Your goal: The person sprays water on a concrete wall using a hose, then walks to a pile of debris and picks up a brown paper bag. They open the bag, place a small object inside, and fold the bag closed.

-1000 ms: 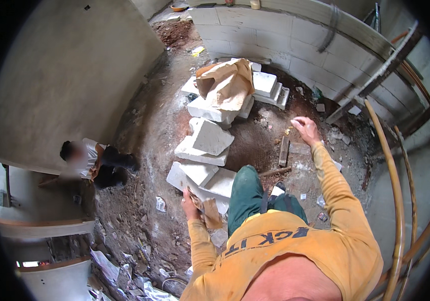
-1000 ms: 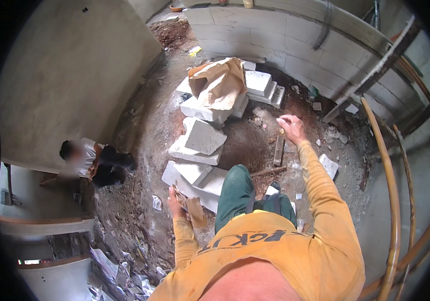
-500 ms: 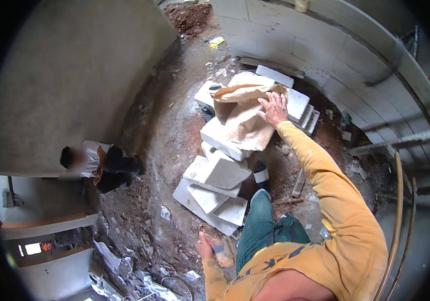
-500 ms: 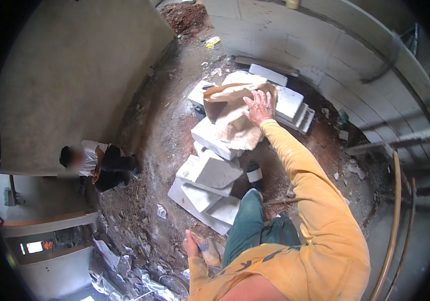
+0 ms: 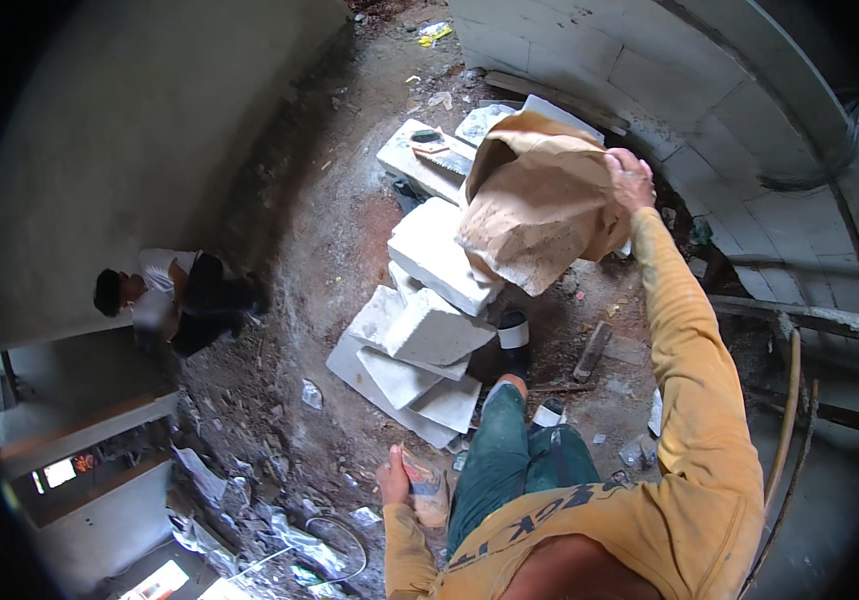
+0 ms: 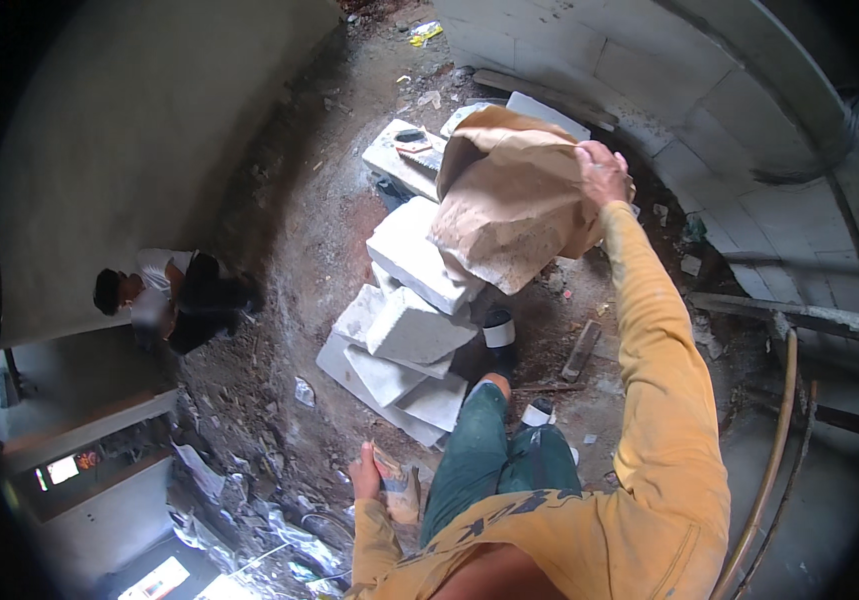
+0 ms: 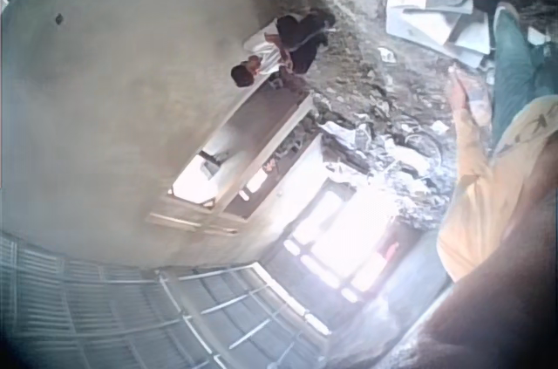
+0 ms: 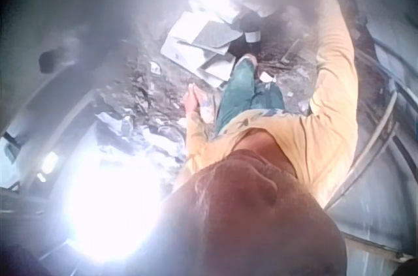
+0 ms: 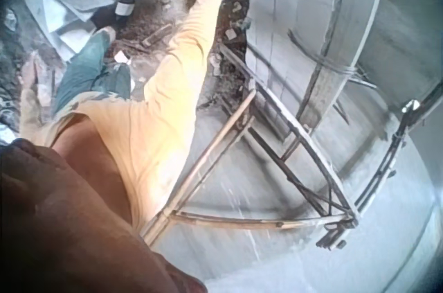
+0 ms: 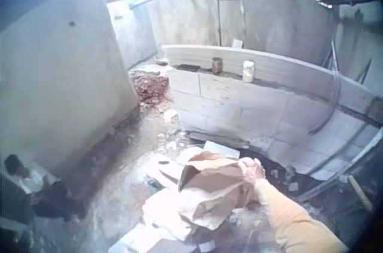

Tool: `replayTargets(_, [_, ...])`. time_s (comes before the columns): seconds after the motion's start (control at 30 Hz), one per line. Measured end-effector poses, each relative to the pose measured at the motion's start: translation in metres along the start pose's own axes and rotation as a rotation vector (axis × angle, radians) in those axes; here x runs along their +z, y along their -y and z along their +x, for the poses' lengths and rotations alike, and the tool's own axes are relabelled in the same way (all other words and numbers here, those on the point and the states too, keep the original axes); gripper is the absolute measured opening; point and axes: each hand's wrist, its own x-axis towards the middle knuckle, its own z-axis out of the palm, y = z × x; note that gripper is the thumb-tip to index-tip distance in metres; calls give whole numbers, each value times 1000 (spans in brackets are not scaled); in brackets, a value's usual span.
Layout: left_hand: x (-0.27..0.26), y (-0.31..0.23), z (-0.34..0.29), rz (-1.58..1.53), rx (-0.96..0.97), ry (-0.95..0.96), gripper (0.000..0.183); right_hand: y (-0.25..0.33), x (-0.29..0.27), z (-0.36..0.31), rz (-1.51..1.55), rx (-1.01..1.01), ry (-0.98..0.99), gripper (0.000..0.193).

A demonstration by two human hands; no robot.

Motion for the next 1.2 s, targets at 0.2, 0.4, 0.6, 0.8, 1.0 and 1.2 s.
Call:
replayTargets(0.2, [8, 46, -47, 140, 188, -34, 49, -26, -142, -94, 226, 87, -237, 25])
replayTargets(0.4, [-19, 246, -56, 160, -35, -200, 69, -147, -268, -178, -49, -199, -294, 29])
replayTargets(0.6, [-46, 388, -129, -115, -247, -320, 74, -126, -315, -292, -3, 24, -265, 41])
replayTargets(0.8, [-65, 520, -152, -202, -409, -466, 73, -82, -239, -385, 7, -85, -146, 37])
replayTargets(1.0, [-122, 670, -173, -193, -546, -669, 68, 42, -106, -477, -54, -169, 24, 35])
replayTargets(1.2, [-184, 789, -268, -712, -729, -751, 73, 212, 87, -529, 85, -451, 209, 38])
